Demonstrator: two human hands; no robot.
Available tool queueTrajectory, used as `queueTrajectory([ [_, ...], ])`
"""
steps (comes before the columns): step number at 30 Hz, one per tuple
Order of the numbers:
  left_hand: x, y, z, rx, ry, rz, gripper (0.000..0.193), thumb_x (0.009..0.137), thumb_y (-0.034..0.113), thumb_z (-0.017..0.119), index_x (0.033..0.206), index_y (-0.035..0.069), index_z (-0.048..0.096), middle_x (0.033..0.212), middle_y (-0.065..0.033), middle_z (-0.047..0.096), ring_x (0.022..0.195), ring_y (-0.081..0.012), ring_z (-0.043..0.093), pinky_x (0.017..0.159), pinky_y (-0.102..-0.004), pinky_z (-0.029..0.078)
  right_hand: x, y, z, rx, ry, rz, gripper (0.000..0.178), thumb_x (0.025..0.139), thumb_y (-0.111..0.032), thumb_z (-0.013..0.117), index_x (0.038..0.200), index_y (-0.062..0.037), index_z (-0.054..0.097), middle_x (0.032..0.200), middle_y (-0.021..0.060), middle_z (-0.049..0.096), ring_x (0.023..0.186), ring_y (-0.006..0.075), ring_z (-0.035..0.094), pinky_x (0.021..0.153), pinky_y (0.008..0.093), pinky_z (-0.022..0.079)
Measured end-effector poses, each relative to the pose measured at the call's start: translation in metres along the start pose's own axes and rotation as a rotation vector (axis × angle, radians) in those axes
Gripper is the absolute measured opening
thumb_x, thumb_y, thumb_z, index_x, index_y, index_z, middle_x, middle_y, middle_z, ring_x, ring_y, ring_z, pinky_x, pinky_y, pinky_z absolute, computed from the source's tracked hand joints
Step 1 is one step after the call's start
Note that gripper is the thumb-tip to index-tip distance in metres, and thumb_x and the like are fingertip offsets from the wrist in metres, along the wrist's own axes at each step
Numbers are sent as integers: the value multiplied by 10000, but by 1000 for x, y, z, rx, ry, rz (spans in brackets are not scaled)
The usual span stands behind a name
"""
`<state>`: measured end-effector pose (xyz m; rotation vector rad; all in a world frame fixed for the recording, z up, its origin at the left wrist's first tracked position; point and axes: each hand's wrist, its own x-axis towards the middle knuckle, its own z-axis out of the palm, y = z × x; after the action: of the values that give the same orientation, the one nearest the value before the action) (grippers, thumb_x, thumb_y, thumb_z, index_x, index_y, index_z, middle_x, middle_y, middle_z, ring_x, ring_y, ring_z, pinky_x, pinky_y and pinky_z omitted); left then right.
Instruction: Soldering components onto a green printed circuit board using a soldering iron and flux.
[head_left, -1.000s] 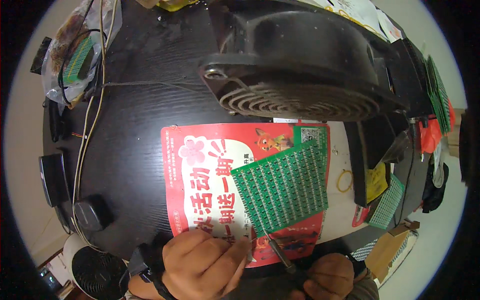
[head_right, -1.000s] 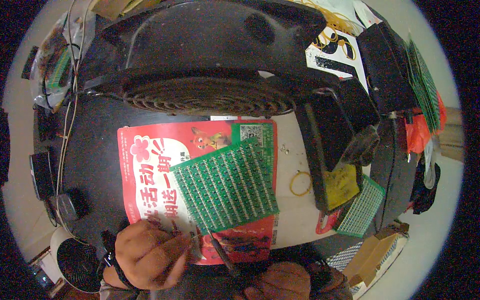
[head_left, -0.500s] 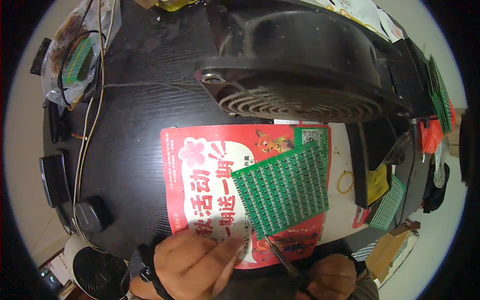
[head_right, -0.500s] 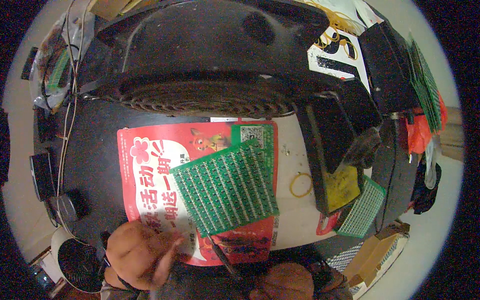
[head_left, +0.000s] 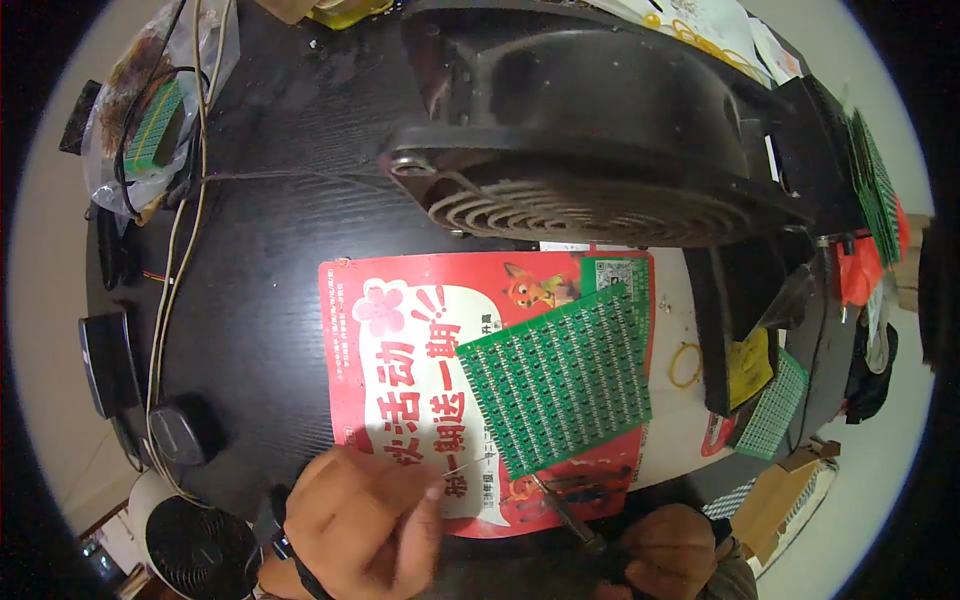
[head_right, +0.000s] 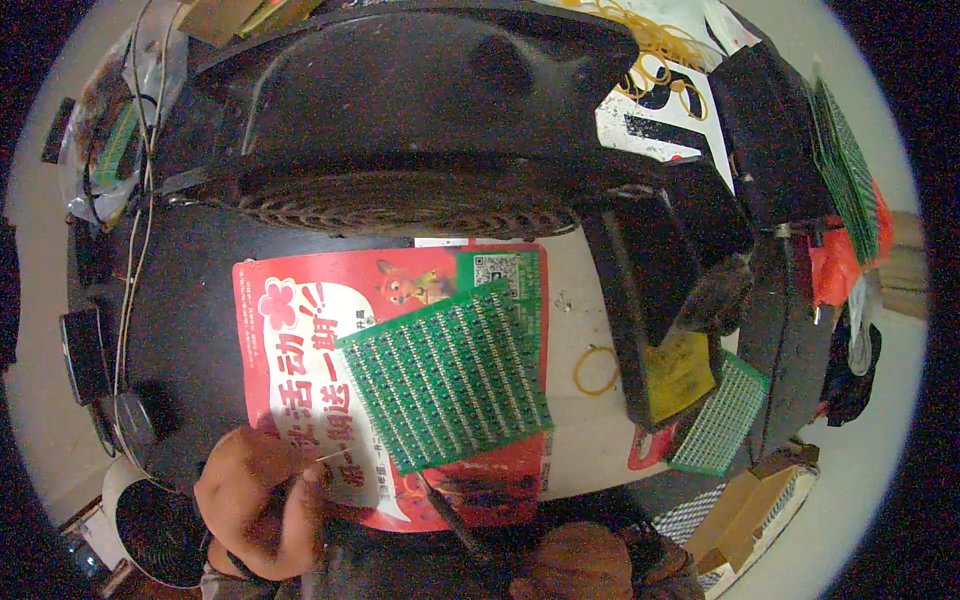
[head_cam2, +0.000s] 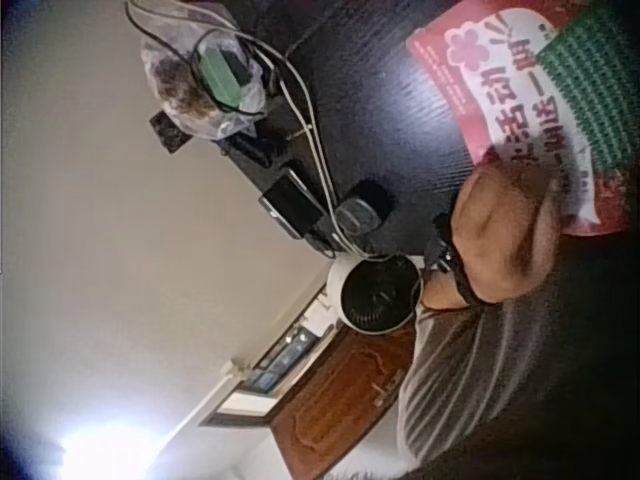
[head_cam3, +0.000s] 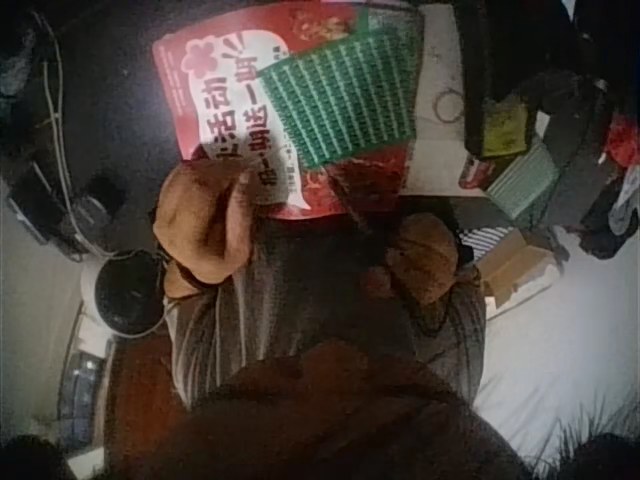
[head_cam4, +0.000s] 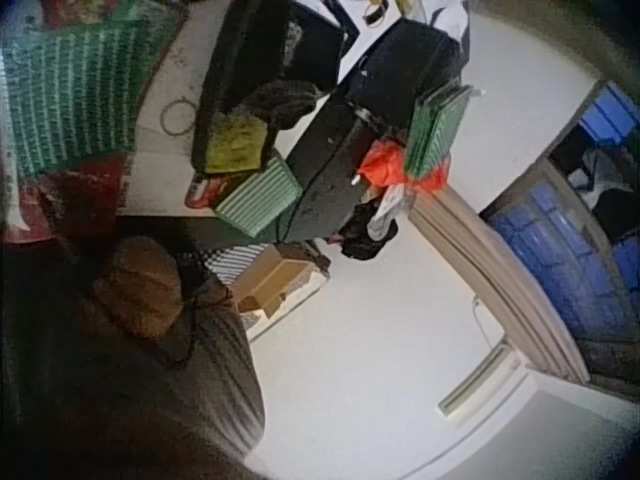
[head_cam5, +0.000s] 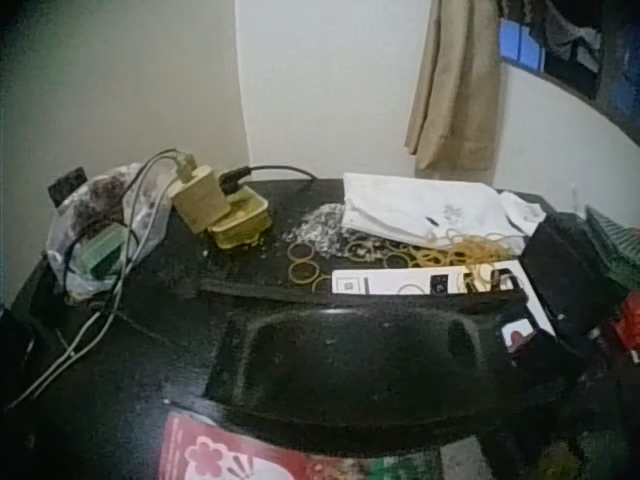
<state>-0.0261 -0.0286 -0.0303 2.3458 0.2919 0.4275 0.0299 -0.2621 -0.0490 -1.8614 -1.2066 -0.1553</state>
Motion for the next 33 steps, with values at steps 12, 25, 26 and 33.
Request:
queueTrajectory([
  [12, 33, 5, -46, -205, -50, 257, 230, 776, -59, 612, 1001, -113, 611, 798, -203, 627, 531, -204, 549, 468, -281, 415, -1, -3, -4, 11, 35, -10, 398, 817, -275, 685, 1092, -29, 536, 956, 139, 538, 814, 237, 540, 690, 367, 467],
  [25, 13, 11, -77, -126, 345, -37, 107, 805, 66, 597, 881, -8, 610, 912, -123, 586, 835, -167, 554, 667, -260, 398, 19, 41, -51, -319, 512, 71, 397, 861, -284, 649, 1134, -29, 515, 1002, 148, 525, 841, 235, 526, 711, 374, 456],
  [26, 20, 16, -74, -141, 242, -133, 104, 776, 66, 628, 844, -13, 632, 834, -107, 599, 765, -161, 550, 640, -263, 396, 29, 41, -56, -405, 423, 66, 395, 892, -288, 622, 1162, -25, 505, 1030, 156, 523, 856, 238, 524, 726, 385, 453],
  [33, 36, -2, -38, -170, -1, -215, 88, 690, 13, 697, 768, -23, 679, 618, -79, 594, 534, -151, 491, 497, -278, 354, 37, 45, -60, -612, 120, 195, 374, 944, -235, 559, 1234, -14, 478, 1066, 168, 569, 887, 223, 559, 765, 369, 466],
])
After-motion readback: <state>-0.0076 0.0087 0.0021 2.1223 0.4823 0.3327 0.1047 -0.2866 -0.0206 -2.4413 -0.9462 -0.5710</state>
